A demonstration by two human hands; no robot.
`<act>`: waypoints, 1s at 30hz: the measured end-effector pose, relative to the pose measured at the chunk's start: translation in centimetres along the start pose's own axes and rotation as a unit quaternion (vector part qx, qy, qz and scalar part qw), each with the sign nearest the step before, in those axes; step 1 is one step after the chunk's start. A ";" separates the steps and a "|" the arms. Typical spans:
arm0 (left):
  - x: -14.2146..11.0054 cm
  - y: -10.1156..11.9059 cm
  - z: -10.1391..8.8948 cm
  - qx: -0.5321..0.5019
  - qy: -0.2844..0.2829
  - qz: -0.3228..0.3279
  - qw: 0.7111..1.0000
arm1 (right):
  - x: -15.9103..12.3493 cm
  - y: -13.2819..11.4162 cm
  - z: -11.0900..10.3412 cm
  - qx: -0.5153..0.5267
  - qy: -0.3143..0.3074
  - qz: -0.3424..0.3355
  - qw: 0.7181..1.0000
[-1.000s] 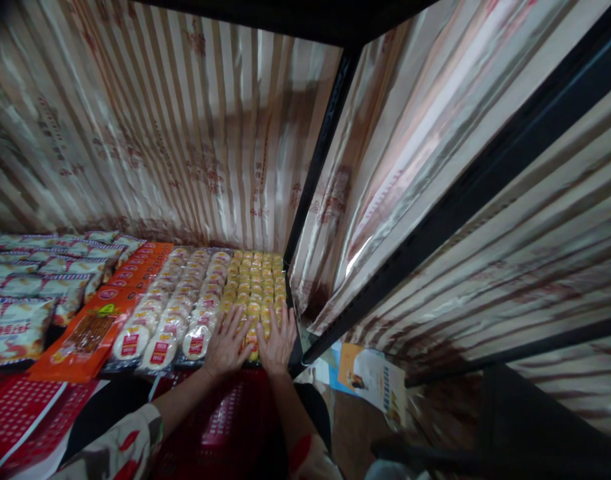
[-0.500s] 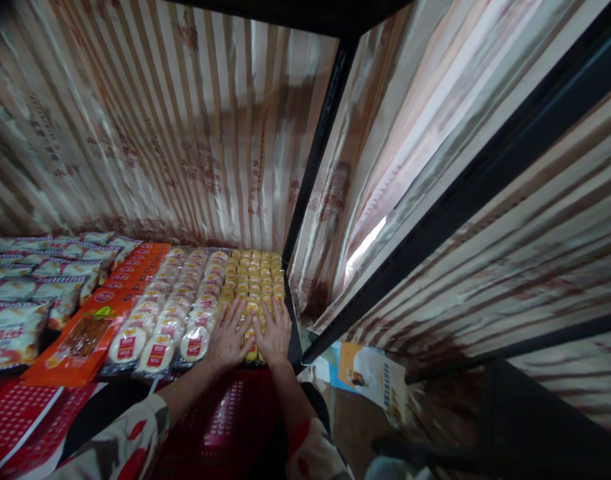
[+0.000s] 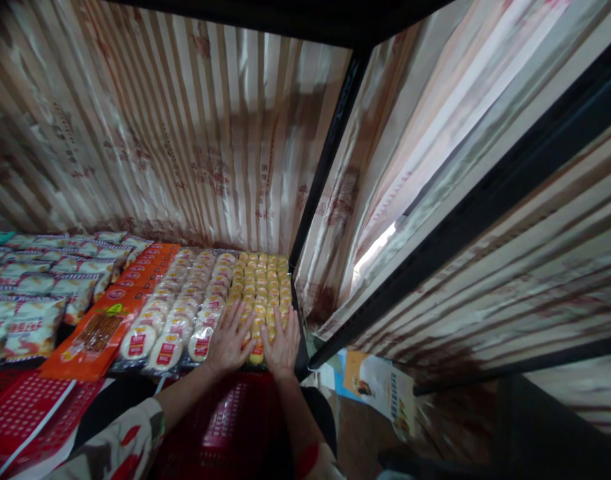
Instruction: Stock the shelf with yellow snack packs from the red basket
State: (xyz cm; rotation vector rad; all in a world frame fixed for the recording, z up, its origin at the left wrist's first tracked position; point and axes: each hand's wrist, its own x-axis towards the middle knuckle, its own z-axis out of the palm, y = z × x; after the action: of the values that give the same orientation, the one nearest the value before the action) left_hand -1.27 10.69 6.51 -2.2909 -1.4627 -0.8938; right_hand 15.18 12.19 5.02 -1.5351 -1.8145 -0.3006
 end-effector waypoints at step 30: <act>-9.2 -4.0 -2.1 0.137 0.013 -0.153 0.979 | -5.0 -14.4 2.3 0.228 -0.097 -0.203 0.947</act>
State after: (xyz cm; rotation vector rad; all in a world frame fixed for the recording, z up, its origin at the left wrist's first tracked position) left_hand -8.31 4.74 1.97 -1.8829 -1.8338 -0.7397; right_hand 1.11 6.02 3.97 -0.8904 -2.1652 0.0872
